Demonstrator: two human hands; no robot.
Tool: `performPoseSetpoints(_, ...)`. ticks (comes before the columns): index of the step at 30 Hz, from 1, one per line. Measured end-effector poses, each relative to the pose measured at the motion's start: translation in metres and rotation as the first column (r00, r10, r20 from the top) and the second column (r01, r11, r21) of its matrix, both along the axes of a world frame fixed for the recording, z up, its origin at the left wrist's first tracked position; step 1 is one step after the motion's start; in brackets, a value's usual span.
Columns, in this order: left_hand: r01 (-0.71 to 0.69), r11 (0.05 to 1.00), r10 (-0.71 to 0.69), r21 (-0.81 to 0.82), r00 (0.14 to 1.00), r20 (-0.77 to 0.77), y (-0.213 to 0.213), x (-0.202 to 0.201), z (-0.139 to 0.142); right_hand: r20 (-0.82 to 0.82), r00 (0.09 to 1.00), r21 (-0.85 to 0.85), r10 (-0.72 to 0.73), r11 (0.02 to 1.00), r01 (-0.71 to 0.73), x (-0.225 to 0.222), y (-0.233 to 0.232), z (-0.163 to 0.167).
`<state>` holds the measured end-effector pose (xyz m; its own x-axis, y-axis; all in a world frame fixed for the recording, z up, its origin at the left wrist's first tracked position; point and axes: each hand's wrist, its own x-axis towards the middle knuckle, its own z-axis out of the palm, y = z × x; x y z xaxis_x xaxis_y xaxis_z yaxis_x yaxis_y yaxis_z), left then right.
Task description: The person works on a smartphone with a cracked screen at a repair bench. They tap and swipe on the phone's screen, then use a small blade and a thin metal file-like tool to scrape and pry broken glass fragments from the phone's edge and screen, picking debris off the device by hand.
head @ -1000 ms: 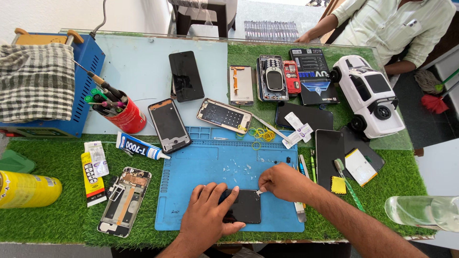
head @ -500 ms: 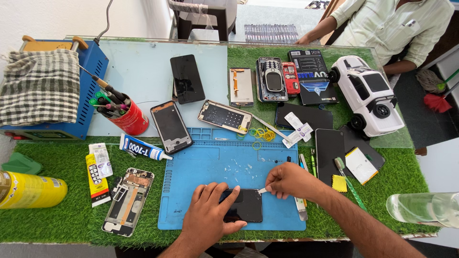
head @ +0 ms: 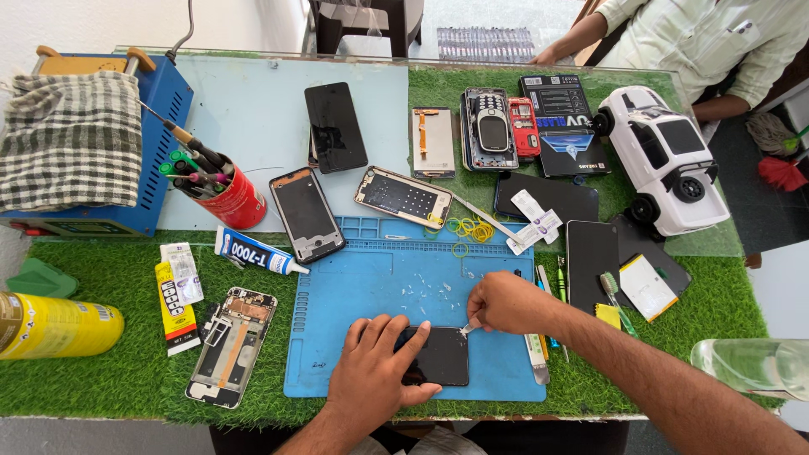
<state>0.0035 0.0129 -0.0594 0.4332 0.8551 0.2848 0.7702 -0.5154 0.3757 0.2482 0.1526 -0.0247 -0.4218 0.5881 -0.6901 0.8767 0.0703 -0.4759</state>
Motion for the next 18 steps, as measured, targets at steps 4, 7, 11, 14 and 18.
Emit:
performPoseSetpoints(4, 0.000, 1.000, 0.000, 0.022, 1.000, -0.001, 0.001, 0.000, 0.001, -0.013, 0.996, 0.013, -0.093, 0.996, 0.094, 0.001, -0.011, 0.002)
performPoseSetpoints(7, 0.000, 1.000, 0.000, 0.006, 1.000, -0.003, 0.000, 0.000, 0.001, -0.030, 0.979, -0.027, -0.200, 0.980, 0.199, 0.002, -0.019, 0.004)
performPoseSetpoints(11, -0.002, 1.000, 0.002, 0.011, 1.000, -0.010, 0.001, 0.000, 0.001, -0.029, 0.988, -0.009, -0.153, 0.988, 0.153, 0.001, -0.016, 0.003)
performPoseSetpoints(14, -0.004, 1.000, 0.003, -0.031, 1.000, -0.028, 0.001, 0.000, 0.000, -0.038, 0.999, 0.037, -0.014, 0.999, 0.016, -0.003, -0.004, 0.002)
performPoseSetpoints(18, 0.001, 1.000, -0.001, -0.007, 1.000, -0.018, 0.000, 0.000, -0.001, -0.045, 0.997, 0.063, 0.059, 0.996, -0.056, -0.005, -0.001, 0.002)
